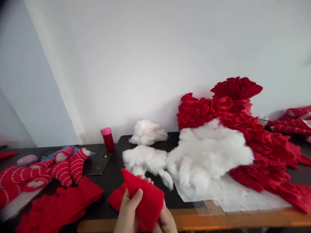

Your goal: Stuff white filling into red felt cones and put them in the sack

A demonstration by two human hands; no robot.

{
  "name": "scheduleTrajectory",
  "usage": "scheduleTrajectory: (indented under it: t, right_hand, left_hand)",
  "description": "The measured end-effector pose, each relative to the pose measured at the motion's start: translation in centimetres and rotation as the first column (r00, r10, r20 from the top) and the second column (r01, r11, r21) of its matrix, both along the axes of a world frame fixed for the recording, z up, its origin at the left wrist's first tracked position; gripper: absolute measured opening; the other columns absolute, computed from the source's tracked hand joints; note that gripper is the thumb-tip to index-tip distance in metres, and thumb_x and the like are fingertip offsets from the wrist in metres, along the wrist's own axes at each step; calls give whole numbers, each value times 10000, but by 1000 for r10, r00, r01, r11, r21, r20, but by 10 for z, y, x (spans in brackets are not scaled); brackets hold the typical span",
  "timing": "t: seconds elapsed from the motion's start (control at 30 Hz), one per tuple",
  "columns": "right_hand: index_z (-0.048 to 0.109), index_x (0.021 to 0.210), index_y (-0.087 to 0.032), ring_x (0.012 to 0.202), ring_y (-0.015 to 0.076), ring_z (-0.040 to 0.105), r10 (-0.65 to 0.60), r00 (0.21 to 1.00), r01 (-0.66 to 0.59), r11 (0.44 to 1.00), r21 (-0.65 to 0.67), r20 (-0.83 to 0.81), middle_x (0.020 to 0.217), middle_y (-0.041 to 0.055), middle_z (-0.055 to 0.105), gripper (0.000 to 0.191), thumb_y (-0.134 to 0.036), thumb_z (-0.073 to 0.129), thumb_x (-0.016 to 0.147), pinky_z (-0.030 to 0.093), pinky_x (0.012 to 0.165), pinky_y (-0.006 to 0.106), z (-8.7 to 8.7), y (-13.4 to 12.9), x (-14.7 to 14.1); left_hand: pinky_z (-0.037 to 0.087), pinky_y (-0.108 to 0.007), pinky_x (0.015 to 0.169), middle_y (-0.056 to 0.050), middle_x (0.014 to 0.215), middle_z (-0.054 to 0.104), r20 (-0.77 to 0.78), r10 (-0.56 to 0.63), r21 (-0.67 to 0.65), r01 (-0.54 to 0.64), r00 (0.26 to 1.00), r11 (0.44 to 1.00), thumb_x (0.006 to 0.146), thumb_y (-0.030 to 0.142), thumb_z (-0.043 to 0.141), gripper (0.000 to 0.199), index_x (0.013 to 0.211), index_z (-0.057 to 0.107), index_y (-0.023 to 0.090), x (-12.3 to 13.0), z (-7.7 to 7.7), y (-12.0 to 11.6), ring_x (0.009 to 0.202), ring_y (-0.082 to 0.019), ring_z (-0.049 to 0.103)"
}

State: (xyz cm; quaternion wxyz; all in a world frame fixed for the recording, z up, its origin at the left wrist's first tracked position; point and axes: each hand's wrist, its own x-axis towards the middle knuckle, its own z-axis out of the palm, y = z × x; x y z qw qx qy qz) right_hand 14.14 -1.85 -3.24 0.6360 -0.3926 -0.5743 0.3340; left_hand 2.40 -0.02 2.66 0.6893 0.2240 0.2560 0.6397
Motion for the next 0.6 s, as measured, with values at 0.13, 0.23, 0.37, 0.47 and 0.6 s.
scheduleTrajectory:
  t: [0.13,0.23,0.37,0.47,0.6]
  right_hand:
    - [669,1135,-287,1181,287,546,35,944,-63,995,-75,-327,1232,67,631,305,-393,615,854,451,989,415,3,1,-6]
    - [665,1134,-245,1133,290,586,2,905,-71,987,-147,-426,1183,89,660,351,-407,658,823,478,964,394,4,0,-18]
    - [685,1074,-171,1116,320,593,-26,958,-43,972,-232,-287,1130,114,684,368,-424,669,808,469,977,427,7,1,-23]
    - [694,1079,-184,1146,318,572,-53,990,27,981,-194,-133,1115,96,693,361,-451,590,859,451,995,433,10,0,-19]
    - [721,1039,-237,1100,314,606,-96,993,98,995,-23,62,1097,75,702,349,-494,587,845,483,966,407,15,-7,-19]
  left_hand:
    - [474,-398,905,-112,1078,694,-64,129,-11,-130,990,991,709,255,750,526,1185,535,191,-4,2,8,1020,-278,640]
    - [502,-385,838,-118,989,707,-156,140,-18,-144,978,989,703,272,755,459,1104,572,143,1,0,10,930,-274,667]
    - [503,-381,825,-132,1018,703,-144,63,-43,-70,988,997,731,339,728,408,1063,596,141,8,-1,10,918,-266,668]
    - [464,-387,921,-135,1089,687,-16,72,-46,-73,997,996,787,387,662,350,1046,610,157,5,2,10,1055,-269,621]
    - [448,-423,946,-136,1066,693,28,70,-48,-69,997,996,792,394,653,371,1071,617,152,1,7,7,1053,-282,620]
